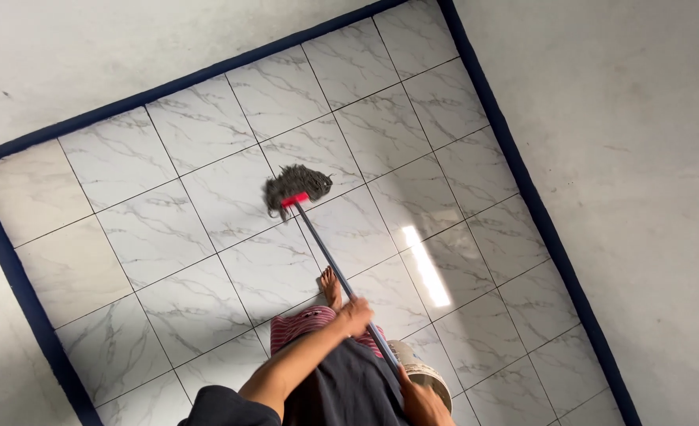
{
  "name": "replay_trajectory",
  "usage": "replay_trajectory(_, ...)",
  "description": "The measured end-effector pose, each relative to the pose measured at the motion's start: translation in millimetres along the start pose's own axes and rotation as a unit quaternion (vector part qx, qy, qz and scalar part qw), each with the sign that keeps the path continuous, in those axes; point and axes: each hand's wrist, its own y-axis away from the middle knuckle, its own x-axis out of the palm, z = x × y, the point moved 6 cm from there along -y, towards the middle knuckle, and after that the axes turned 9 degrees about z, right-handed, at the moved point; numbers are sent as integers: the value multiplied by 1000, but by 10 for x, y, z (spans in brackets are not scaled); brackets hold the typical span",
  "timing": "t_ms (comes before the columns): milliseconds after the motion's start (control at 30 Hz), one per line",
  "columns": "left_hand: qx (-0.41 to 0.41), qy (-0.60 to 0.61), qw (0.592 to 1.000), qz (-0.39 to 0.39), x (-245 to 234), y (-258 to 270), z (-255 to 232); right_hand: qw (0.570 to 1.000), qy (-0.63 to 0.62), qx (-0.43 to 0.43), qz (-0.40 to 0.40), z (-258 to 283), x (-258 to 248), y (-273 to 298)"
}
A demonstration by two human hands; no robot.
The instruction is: Mopping a tiled floor area using a string mop and a bucket.
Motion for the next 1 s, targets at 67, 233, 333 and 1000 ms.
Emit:
replay_trajectory(67, -204, 34, 978, 9, 18, 32, 703, 983, 10, -169, -73, 688, -315, 62)
replay_trajectory(233, -249, 74, 960, -105, 57, 47, 1602, 978, 22, -160, -133, 1696, -599, -700)
replay_trajectory(333, -252, 63, 956, -135, 211, 201, 1511, 983, 16, -135, -123, 1740, -336, -830)
replay_trajectory(1000, -127, -250, 937, -206, 1156, -61, 258, 985, 28, -141, -94, 939, 849, -342)
